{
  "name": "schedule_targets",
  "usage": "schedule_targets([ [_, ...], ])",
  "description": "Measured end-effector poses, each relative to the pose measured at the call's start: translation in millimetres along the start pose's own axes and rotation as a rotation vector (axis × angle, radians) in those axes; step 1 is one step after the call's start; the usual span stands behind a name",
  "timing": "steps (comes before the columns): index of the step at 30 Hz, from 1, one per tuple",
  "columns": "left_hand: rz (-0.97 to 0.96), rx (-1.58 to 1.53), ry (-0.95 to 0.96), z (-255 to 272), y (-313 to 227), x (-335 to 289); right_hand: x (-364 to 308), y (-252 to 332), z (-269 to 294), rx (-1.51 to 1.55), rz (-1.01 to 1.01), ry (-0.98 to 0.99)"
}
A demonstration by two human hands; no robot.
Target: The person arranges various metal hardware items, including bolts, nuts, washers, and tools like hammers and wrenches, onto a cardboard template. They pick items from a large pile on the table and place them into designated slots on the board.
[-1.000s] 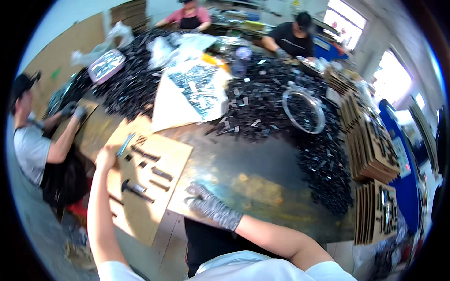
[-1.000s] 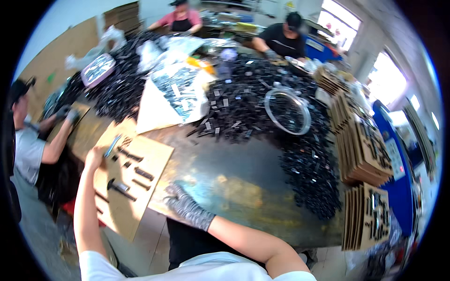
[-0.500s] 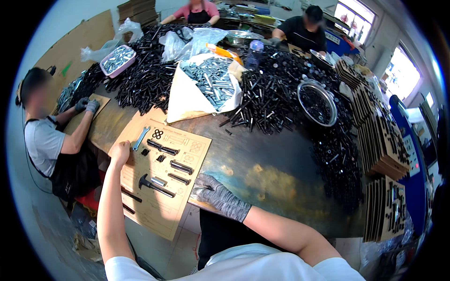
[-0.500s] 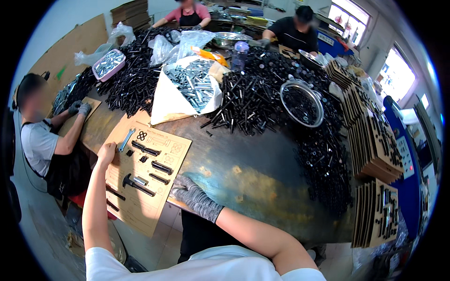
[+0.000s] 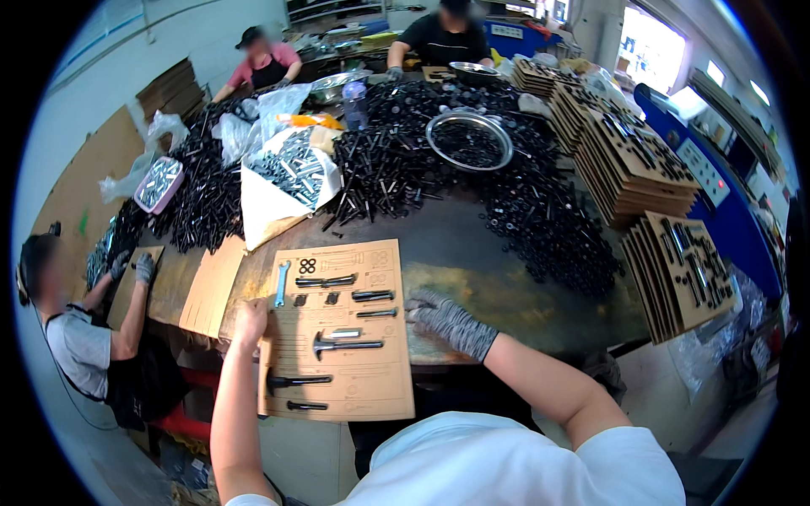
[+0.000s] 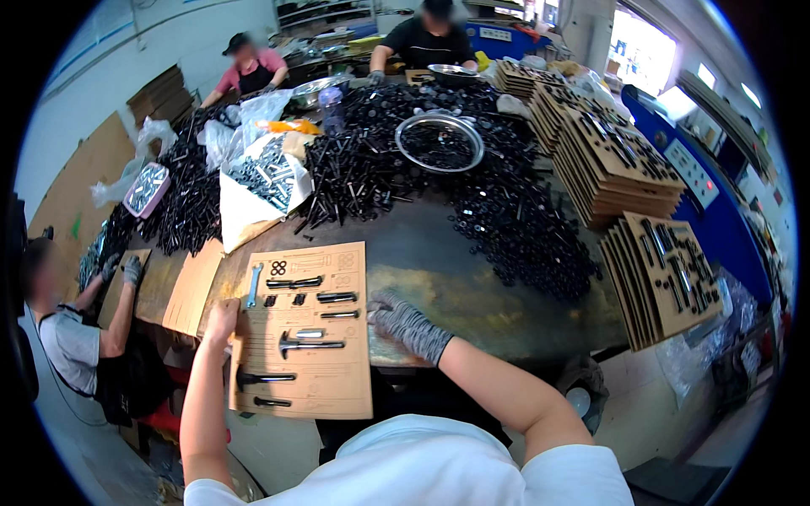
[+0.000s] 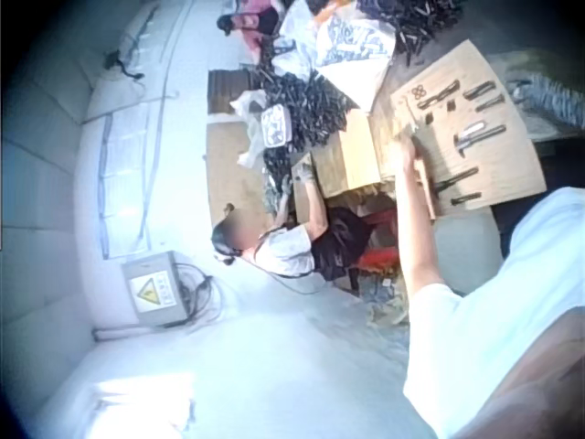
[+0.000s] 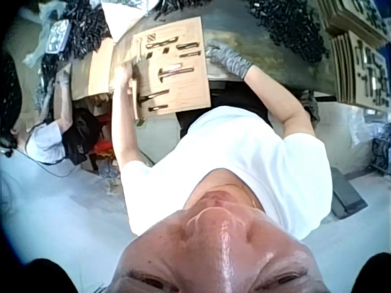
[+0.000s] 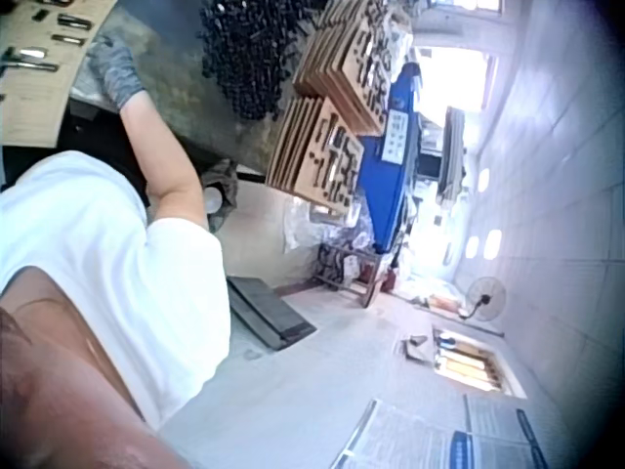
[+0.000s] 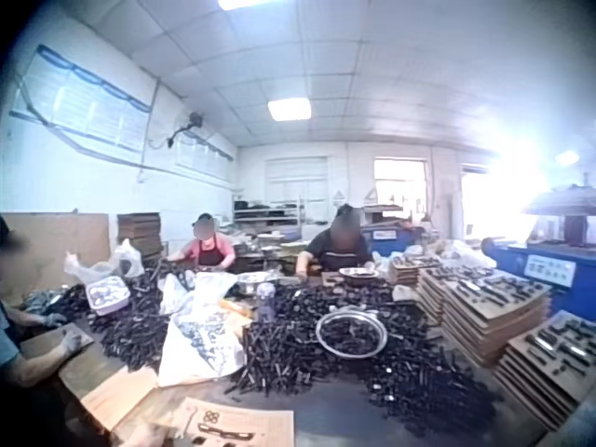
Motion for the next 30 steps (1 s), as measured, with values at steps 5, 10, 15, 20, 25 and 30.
schedule_targets([
  [5, 0.06, -0.105, 0.171, -59.8, -67.4, -30.8, -37.4, -8.7, 71.7, 0.002, 0.06, -0.162],
  [10, -0.061, -0.028, 0.144, -108.6, -89.2, -21.5, -51.7, -22.9, 123.1, 0.12, 0.125, -0.289],
  [15, -0.178, -0.115, 0.126, -135.1, -117.6, -20.1, -98.7, -36.8, 170.8, -0.98, 0.44, -0.907],
  [20, -0.151, -0.441, 0.047, -147.4, -113.1, -2.8, -99.3, -36.7, 188.4, -1.293, 0.285, -0.941],
  [25, -0.214, -0.446, 0.029, -160.4, -101.4, 30.1, -68.7, -25.9, 201.4, -1.304, 0.188, -0.86],
  [30, -0.181, -0.193, 0.109, -149.9, -152.6, 30.5, -56.9, 6.4, 205.9, -1.331, 0.069, -0.82],
])
Point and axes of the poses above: each hand's wrist, its own x-axis towards the middle knuckle, its own z-axis out of the back of the hand, y = z × x, the point moved 4 cm from there along x, towards the middle knuckle, and after that the axes turned 14 degrees about -x, right-handed, at the moved point
